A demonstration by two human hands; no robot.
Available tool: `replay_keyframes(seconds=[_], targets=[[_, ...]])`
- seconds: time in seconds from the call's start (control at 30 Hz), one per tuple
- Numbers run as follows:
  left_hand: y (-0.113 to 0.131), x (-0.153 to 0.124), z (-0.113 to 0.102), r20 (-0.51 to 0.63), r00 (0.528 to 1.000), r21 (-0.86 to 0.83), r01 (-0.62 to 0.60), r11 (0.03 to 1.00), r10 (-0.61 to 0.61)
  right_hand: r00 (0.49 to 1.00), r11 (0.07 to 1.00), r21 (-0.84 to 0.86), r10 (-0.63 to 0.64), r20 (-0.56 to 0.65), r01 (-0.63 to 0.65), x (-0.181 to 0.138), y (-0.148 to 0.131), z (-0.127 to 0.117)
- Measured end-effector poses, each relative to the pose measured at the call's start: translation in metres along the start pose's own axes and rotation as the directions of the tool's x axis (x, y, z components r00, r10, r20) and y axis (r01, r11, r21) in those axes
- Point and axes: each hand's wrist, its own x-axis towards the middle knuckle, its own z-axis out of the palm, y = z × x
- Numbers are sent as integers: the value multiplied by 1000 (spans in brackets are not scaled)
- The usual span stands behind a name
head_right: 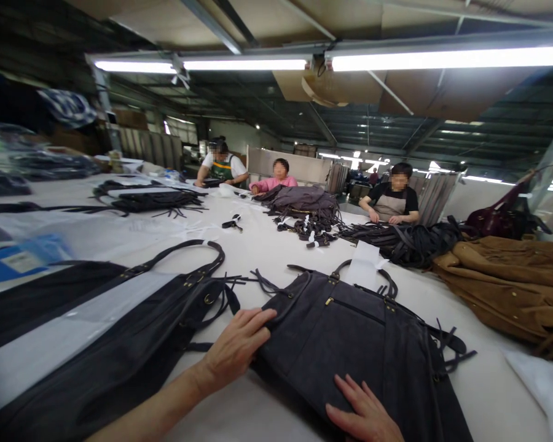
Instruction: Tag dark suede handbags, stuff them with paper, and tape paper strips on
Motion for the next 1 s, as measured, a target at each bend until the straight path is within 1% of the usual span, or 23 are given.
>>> replay_keyframes(seconds=[0.1, 0.17, 0.2, 0.27, 0.33, 0.4, 0.43, 0.47, 0.57, 0.63, 0.7, 0.77, 0.8, 0.87, 0.93, 1.0], targets=[[-3, -3, -5, 85, 991, -225, 123, 967, -106, 999, 999, 19, 25, 21, -25, -2, -3, 0], [-2, -6, -3, 125, 969, -331, 244, 911, -214, 999, 999, 18, 36, -19, -35, -4, -1, 5], [1, -8, 0, 124, 952, -347, 306, 887, -280, 998, 999, 16, 45, -45, -44, -5, 0, 7], [8, -9, 8, 83, 914, -323, 401, 857, -397, 998, 999, 15, 46, -53, -45, -6, 2, 11], [16, -10, 16, 29, 875, -269, 472, 840, -482, 999, 999, 19, 38, -38, -38, -7, 2, 14], [22, -11, 21, 10, 843, -232, 526, 818, -539, 996, 998, 16, 57, -61, -56, -7, 0, 15], [22, -11, 22, 18, 836, -239, 537, 809, -549, 993, 997, 11, 78, -87, -77, -6, -2, 15], [22, -11, 22, 33, 839, -265, 532, 804, -543, 990, 995, 3, 95, -108, -95, -6, -3, 15], [12, -11, 16, 65, 883, -404, 450, 797, -465, 991, 996, -5, 84, -100, -85, -6, -5, 13], [4, -11, 12, 77, 901, -488, 408, 772, -427, 997, 999, 1, 48, -60, -48, -5, -4, 9], [-3, -12, 12, 101, 893, -538, 419, 731, -438, 999, 999, -6, 34, -18, -34, -4, -5, 3], [-7, -13, 14, 114, 877, -543, 449, 709, -468, 999, 999, -26, 38, 22, -38, -1, -7, -1], [-8, -14, 15, 110, 873, -523, 457, 720, -474, 999, 999, -33, 39, 38, -38, 1, -8, -3], [-8, -16, 13, 104, 884, -424, 454, 783, -457, 998, 999, -31, 22, 66, -20, 4, -10, -6], [-7, -18, 7, 124, 900, -251, 435, 865, -417, 996, 1000, -23, 5, 83, -3, 7, -12, -9], [-4, -22, 2, 157, 903, -68, 415, 907, -401, 998, 1000, -19, 18, 65, -16, 8, -17, -12]])
